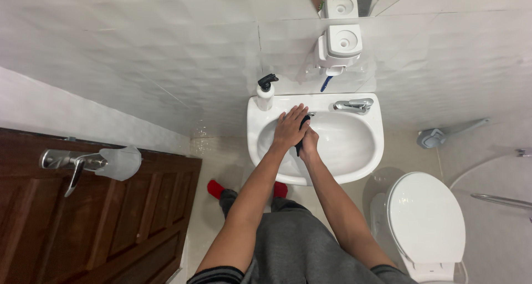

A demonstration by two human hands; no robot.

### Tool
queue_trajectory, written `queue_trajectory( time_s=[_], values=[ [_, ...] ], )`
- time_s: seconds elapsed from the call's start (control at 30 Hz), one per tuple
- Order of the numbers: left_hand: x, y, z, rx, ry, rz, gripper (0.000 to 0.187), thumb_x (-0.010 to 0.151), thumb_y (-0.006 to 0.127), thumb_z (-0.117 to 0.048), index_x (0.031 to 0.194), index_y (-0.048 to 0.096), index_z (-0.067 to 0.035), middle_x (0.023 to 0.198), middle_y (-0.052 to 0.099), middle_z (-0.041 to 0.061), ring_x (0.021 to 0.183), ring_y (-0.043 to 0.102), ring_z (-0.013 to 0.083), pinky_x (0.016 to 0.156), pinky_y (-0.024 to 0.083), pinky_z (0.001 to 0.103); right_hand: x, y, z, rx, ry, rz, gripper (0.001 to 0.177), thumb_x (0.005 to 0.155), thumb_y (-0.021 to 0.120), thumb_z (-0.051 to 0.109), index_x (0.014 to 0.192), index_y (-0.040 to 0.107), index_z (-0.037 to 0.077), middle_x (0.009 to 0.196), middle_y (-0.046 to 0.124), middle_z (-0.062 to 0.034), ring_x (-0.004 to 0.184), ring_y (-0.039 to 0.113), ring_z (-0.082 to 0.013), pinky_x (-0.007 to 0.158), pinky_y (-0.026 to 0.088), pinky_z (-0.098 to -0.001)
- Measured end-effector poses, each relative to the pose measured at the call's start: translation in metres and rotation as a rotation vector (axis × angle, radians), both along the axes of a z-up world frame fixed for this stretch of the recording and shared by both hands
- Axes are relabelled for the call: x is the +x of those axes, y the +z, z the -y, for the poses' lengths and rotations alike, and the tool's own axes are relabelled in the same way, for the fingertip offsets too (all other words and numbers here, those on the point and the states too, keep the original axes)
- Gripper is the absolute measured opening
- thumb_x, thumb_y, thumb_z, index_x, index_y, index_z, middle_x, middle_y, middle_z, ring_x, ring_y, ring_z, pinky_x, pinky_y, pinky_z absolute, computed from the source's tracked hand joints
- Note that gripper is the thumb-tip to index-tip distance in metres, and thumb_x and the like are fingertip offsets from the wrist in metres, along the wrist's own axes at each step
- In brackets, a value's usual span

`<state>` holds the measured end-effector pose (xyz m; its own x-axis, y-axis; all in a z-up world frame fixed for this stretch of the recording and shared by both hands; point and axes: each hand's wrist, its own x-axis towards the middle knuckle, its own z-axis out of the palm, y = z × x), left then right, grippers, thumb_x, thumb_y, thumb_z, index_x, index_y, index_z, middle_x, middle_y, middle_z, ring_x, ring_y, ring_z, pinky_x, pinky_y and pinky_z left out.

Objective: The person wipes the surfaces and edges of a bathroom sink using a cloth, occasionally picking up and putting down a bottle of soap.

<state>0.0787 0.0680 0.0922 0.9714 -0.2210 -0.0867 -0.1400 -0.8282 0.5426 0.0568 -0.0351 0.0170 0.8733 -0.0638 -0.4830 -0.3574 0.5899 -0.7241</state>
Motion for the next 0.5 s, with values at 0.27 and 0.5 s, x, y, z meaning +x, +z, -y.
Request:
queue_trajectory(
  time_s=[0.27, 0.5],
  values=[
    [0.001, -0.010, 0.000, -0.010, -0.003, 0.001, 0.056, 0.104, 0.040, -0.046, 0.156, 0.041, -0.026, 0.167, 0.031, -0.002, 0.154, 0.027, 0.0200, 0.124, 0.019, 0.053, 0.004, 0.002, -0.013, 0.028, 0.085, 0.019, 0.039, 0.108, 0.046, 0.020, 0.135, 0.054, -0.006, 0.127, 0.065, -0.0160, 0.107, 0.069, -0.0215, 0.090, 0.060, -0.0362],
    [0.008, -0.001, -0.014, -0.113, -0.066, 0.041, 0.053, 0.106, 0.040, -0.045, 0.153, 0.047, -0.022, 0.161, 0.043, 0.007, 0.150, 0.035, 0.0258, 0.122, 0.025, 0.051, -0.024, 0.025, -0.041, -0.035, 0.402, 0.070, 0.050, 0.104, 0.051, 0.021, 0.148, 0.031, 0.012, 0.141, 0.053, -0.0076, 0.128, 0.056, -0.0190, 0.107, 0.049, -0.0383]
  ],
)
